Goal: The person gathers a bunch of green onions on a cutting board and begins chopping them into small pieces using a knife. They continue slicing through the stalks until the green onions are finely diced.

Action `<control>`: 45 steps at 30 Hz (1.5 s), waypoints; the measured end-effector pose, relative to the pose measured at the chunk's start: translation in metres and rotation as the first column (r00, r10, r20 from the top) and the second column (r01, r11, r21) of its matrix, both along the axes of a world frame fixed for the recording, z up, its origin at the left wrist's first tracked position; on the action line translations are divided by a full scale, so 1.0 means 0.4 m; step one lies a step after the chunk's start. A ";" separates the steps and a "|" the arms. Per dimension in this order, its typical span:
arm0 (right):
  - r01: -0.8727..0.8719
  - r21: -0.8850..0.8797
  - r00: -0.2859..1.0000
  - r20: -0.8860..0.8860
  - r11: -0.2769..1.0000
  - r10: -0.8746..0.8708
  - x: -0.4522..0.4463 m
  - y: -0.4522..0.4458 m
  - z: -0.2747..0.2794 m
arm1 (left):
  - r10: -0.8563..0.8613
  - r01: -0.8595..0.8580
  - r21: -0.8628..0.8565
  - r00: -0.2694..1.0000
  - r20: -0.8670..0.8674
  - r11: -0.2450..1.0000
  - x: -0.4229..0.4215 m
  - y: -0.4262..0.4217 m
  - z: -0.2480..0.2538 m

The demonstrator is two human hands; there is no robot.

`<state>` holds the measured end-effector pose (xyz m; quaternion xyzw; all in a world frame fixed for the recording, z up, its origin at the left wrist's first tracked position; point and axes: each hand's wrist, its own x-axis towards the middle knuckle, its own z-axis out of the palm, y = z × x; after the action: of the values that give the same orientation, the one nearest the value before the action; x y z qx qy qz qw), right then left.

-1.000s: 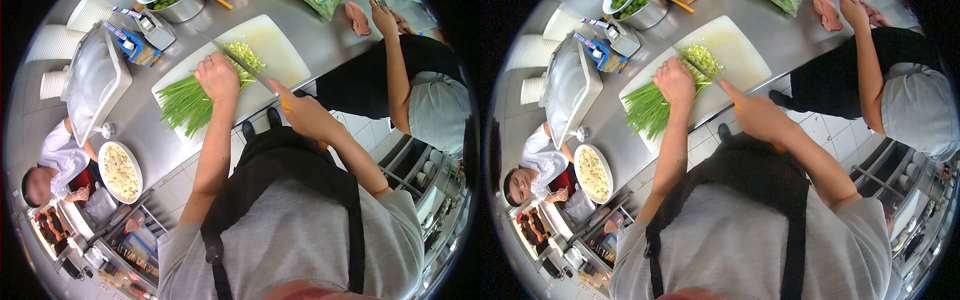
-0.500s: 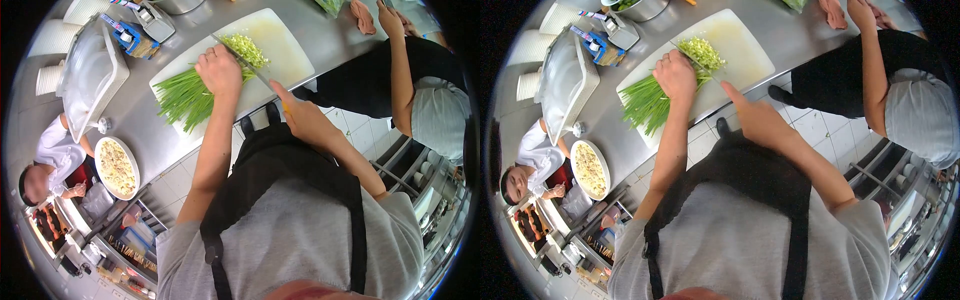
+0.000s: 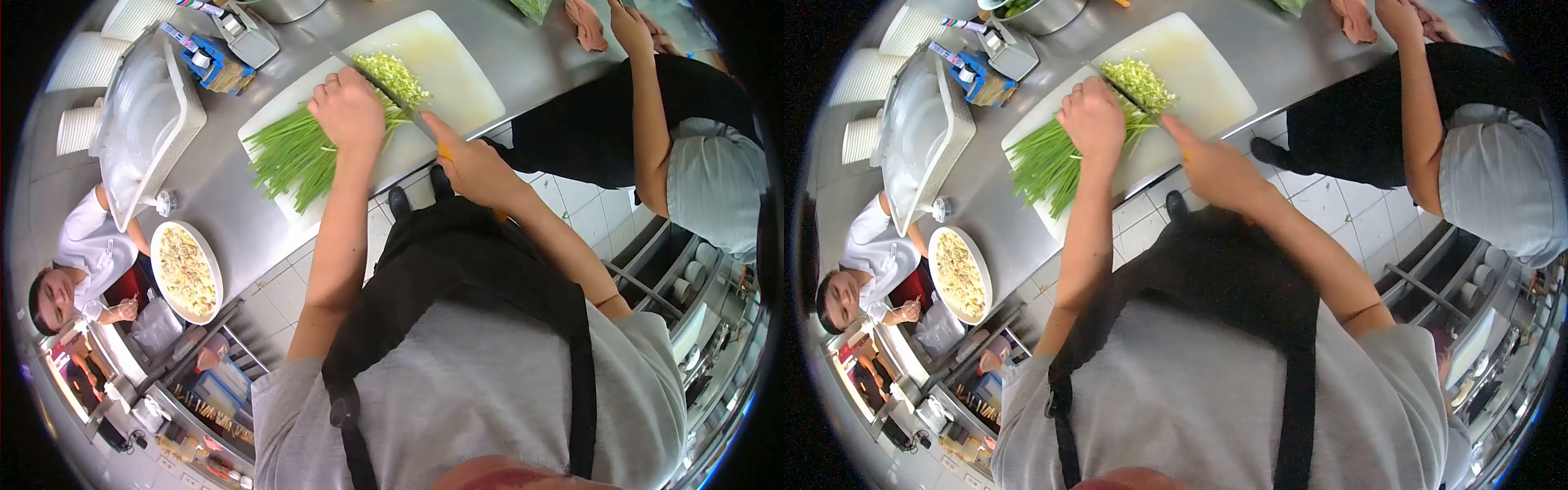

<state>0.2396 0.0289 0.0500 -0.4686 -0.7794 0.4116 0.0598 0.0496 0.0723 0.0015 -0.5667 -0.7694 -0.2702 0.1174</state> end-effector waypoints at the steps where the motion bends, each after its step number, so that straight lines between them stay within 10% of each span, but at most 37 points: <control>1: 0.002 0.014 1.000 0.020 1.000 -0.002 -0.002 -0.003 0.003 | -0.025 0.025 -0.008 0.997 0.068 1.000 -0.008 -0.001 0.011; 7: -0.012 0.002 0.999 0.044 1.000 0.012 -0.005 0.001 0.017 | -0.252 0.342 -0.346 0.926 0.280 0.873 -0.085 -0.023 0.110; 16: -0.010 0.075 0.999 -0.034 0.997 0.013 0.000 -0.004 0.000 | -0.308 0.286 -0.586 0.949 0.065 0.758 -0.075 -0.073 0.107; 38: -0.035 0.170 0.994 0.107 0.985 0.017 0.026 -0.044 0.067 | -0.240 0.231 -0.543 0.969 0.056 0.807 -0.078 -0.075 0.121; 45: -0.025 0.157 0.986 0.168 0.987 -0.002 0.032 -0.034 0.089 | -0.342 0.350 -0.096 0.936 0.085 0.932 -0.078 -0.064 0.109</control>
<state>0.2523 0.0153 0.0857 -0.4907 -0.8147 0.3078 0.0290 0.0185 0.0469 0.0451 -0.6895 -0.6747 -0.2630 0.0108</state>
